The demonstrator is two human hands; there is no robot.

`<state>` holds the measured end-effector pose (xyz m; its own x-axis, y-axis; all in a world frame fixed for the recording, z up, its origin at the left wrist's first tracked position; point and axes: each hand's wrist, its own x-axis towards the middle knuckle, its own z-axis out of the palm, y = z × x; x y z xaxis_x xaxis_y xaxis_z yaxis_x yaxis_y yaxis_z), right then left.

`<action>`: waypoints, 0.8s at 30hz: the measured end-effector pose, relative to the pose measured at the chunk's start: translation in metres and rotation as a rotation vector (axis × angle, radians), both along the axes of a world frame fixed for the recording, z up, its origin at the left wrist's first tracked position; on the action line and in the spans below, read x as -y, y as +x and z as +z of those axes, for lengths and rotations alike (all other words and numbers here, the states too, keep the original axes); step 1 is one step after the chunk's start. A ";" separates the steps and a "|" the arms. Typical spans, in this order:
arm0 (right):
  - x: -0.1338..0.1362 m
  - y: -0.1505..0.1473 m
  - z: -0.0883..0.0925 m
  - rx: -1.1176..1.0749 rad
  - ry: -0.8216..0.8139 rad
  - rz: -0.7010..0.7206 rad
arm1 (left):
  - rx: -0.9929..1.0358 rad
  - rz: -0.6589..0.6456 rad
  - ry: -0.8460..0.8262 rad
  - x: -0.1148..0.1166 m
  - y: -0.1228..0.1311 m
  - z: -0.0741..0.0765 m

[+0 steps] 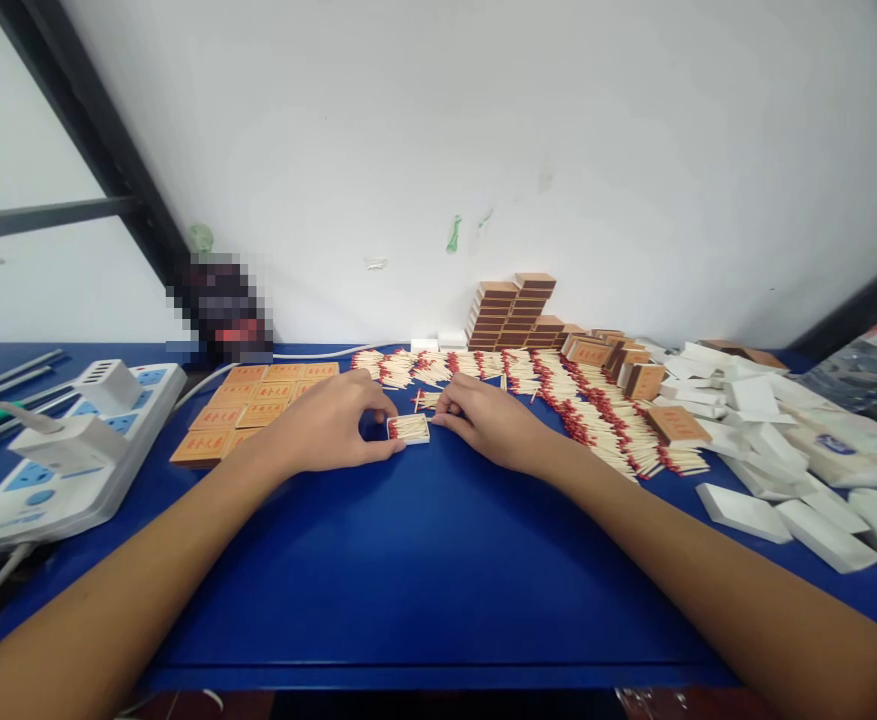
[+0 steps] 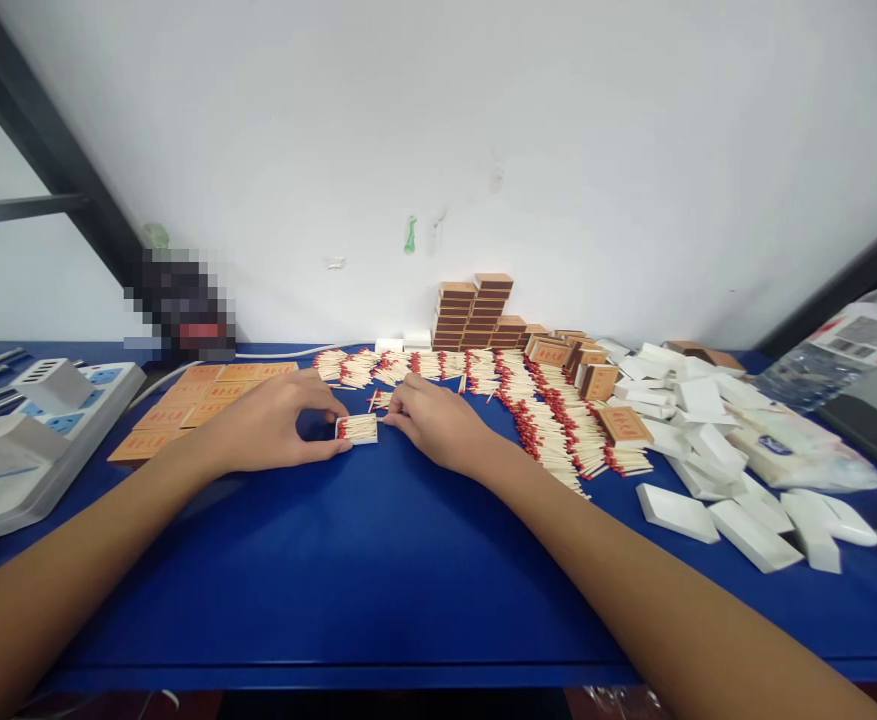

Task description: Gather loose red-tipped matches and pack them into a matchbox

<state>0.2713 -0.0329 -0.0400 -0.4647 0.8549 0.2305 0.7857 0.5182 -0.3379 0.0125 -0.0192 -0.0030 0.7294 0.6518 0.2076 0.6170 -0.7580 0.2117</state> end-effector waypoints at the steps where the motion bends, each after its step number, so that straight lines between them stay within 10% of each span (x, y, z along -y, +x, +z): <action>1: 0.001 -0.002 0.001 0.034 -0.008 -0.027 | -0.004 0.000 -0.002 0.000 0.000 0.000; 24: 0.028 -0.028 0.014 0.173 0.067 0.042 | 0.043 0.012 0.002 0.005 0.002 -0.003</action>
